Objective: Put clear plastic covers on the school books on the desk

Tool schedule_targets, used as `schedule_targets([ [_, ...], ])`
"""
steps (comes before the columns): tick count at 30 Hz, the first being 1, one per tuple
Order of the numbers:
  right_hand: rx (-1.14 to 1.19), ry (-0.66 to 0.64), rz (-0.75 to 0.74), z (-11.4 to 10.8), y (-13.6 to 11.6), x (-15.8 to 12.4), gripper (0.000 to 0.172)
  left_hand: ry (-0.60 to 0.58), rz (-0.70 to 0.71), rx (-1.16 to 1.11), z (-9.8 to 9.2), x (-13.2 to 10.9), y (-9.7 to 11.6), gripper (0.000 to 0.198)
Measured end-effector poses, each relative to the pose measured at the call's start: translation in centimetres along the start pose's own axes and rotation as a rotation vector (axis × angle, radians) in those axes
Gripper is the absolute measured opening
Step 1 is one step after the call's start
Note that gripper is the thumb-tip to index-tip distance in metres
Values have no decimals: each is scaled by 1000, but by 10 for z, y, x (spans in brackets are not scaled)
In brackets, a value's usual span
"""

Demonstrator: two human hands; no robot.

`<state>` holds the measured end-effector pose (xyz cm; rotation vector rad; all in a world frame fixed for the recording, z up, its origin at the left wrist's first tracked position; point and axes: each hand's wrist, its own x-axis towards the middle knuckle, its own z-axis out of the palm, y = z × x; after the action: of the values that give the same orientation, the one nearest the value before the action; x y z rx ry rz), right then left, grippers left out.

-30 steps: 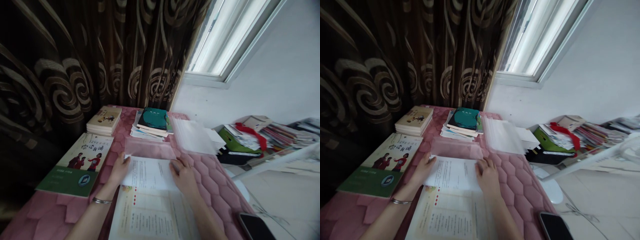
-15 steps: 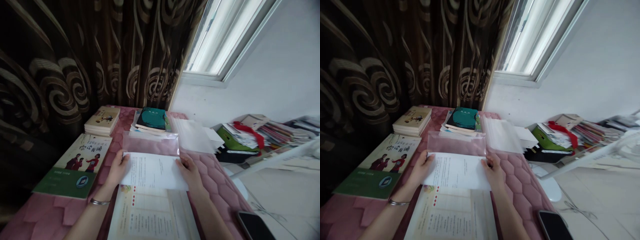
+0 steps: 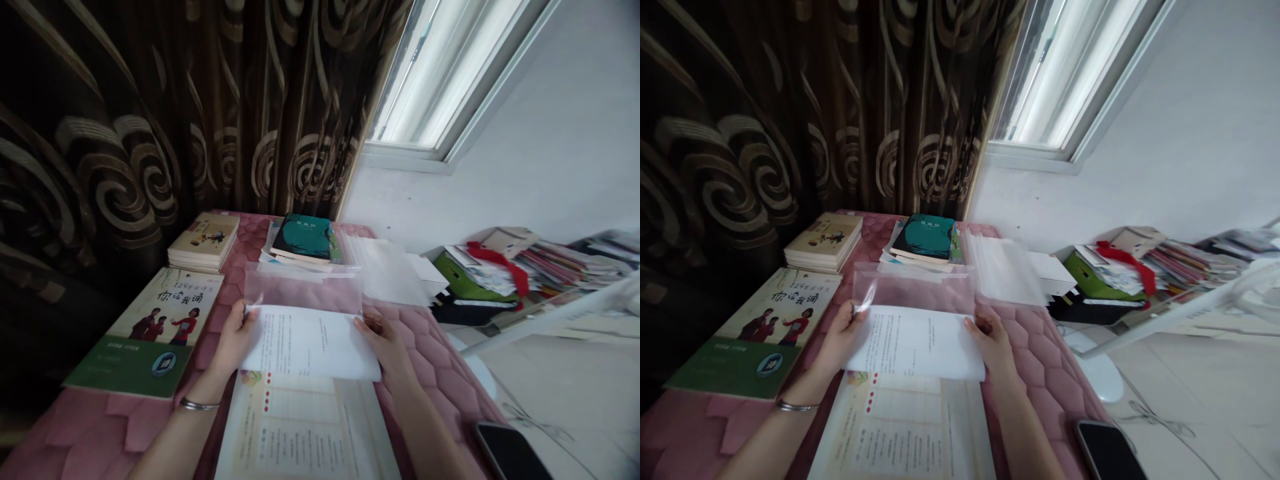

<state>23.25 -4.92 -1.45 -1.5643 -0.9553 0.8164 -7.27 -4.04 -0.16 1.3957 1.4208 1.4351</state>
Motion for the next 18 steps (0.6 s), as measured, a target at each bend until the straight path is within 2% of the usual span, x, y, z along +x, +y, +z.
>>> schedule_targets([
  [3, -47, 17, -23, -11, -10, -2, 41, -3, -6, 1, 0, 0, -1, 19],
  [8, -176, -154, -53, -28, -15, -3, 38, 2, -15, 3, 0, -1, 1, 20],
  [18, -78, -102, -78, -14, -8, -2, 35, -48, 73, 1, -4, 3, -5, 17],
])
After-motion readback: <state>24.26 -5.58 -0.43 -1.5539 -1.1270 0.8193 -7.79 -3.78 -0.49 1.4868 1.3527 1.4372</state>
